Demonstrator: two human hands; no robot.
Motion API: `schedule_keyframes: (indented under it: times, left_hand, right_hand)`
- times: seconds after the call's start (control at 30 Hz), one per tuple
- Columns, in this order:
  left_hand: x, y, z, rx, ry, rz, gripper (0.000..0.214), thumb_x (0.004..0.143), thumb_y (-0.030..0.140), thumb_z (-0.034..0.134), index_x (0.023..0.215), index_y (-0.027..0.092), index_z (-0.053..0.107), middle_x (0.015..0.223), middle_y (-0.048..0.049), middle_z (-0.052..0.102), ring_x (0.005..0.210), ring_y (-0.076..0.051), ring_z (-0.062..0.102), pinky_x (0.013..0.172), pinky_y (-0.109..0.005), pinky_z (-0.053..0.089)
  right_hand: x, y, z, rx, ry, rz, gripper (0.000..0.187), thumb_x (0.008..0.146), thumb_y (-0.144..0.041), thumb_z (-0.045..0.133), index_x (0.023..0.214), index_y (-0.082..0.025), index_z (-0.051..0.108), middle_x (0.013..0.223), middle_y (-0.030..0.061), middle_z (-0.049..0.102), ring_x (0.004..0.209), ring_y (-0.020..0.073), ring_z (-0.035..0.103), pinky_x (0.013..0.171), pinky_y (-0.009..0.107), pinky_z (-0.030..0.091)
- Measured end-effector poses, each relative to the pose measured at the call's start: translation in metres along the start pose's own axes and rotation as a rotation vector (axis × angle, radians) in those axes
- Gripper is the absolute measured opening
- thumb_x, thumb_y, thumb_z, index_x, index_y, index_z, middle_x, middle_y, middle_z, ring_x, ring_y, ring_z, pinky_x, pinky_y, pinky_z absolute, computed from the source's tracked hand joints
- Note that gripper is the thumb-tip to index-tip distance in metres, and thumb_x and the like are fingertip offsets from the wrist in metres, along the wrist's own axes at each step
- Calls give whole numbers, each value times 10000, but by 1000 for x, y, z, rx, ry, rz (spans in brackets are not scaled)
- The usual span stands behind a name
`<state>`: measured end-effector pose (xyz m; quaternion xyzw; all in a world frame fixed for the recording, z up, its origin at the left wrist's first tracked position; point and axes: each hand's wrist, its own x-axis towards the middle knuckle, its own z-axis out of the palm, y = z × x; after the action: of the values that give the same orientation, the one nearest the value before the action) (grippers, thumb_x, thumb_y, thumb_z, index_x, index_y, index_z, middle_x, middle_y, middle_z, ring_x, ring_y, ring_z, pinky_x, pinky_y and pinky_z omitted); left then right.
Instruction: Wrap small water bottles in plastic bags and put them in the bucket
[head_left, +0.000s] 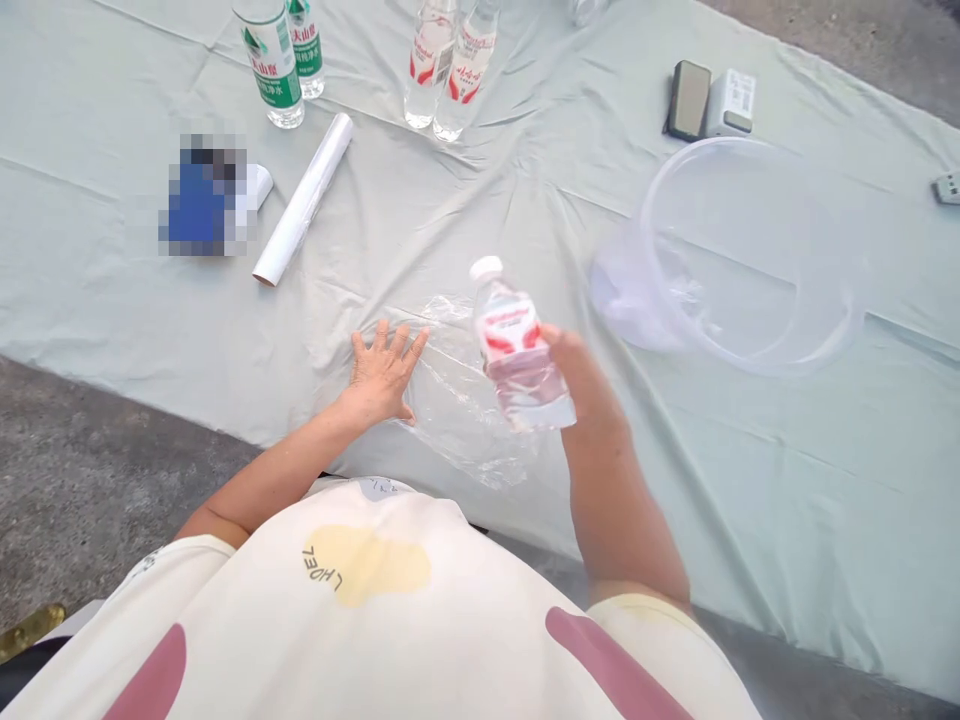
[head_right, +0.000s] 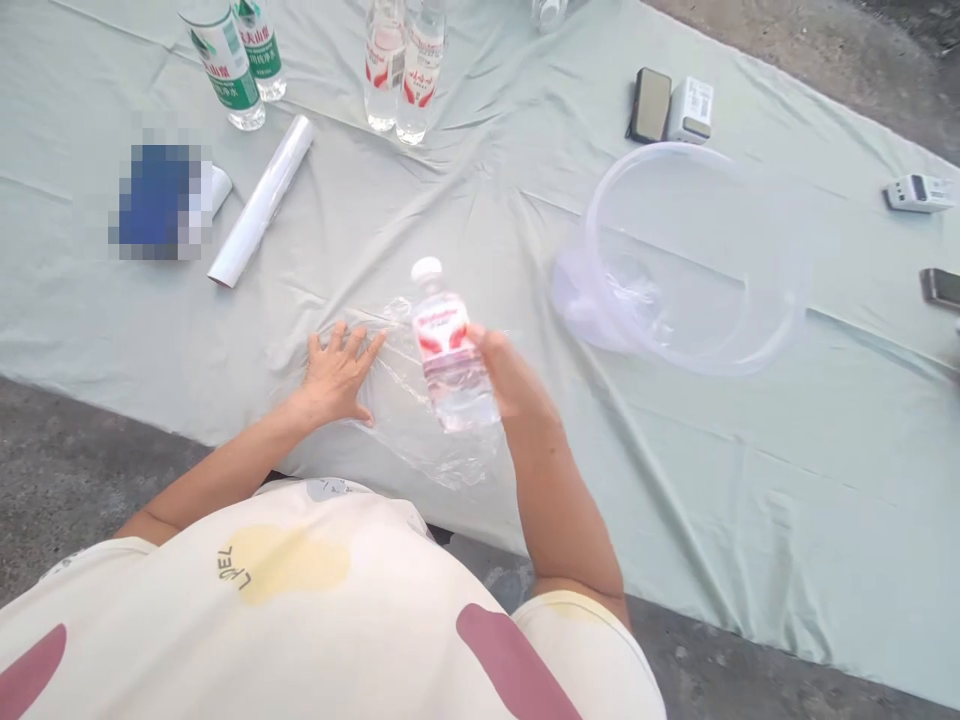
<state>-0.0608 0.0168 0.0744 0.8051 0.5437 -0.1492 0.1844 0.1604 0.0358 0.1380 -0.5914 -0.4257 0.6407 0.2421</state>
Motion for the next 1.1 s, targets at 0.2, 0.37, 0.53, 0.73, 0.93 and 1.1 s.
schedule_keyframes:
  times: [0.2, 0.37, 0.53, 0.73, 0.93, 1.1]
  left_hand:
    - [-7, -7, 15, -45, 57, 16, 1370, 599, 603, 851, 1628, 193, 45, 1668, -176, 186, 1537, -431, 70, 1185, -678, 110]
    - [-14, -12, 26, -79, 102, 40, 1278, 663, 618, 796, 1628, 188, 77, 1684, -150, 147, 1553, -407, 27, 1208, -661, 19]
    - [-31, -21, 33, -156, 106, 121, 1277, 673, 583, 800, 1627, 210, 38, 1690, -144, 115, 1557, -400, -1, 1195, -672, -25]
    - [-52, -47, 18, -536, 167, 243, 857, 871, 382, 594, 1604, 224, 180, 1663, -121, 251, 1539, -280, 214, 1225, -482, 214]
    - [15, -37, -23, -702, 438, -73, 309, 896, 277, 528, 1162, 165, 637, 1174, -108, 662, 1051, -231, 624, 935, -346, 473]
    - [67, -14, -42, -902, 266, -125, 306, 801, 415, 718, 670, 186, 564, 767, -51, 632, 840, -224, 608, 714, -292, 422]
  right_hand:
    - [-11, 70, 44, 52, -82, 56, 437, 773, -622, 675, 889, -202, 639, 875, 37, 648, 776, 172, 602, 662, 299, 485]
    - [15, 70, 69, -246, 220, -14, 509, 775, -701, 612, 875, -205, 560, 859, 27, 619, 736, 161, 560, 615, 279, 433]
    - [21, 70, 92, -439, 435, -33, 688, 755, -700, 622, 1204, -191, 507, 944, 63, 666, 884, 244, 640, 785, 353, 476]
    - [15, 70, 101, -460, 450, -69, 814, 805, -721, 553, 1403, -185, 421, 1046, 109, 684, 992, 289, 658, 881, 401, 470]
    - [15, 73, 103, -436, 460, -89, 798, 808, -716, 550, 1400, -192, 441, 987, 79, 670, 937, 271, 650, 850, 396, 480]
    - [15, 76, 105, -459, 451, -96, 825, 832, -700, 529, 1443, -162, 399, 1014, 88, 664, 969, 274, 647, 880, 404, 475]
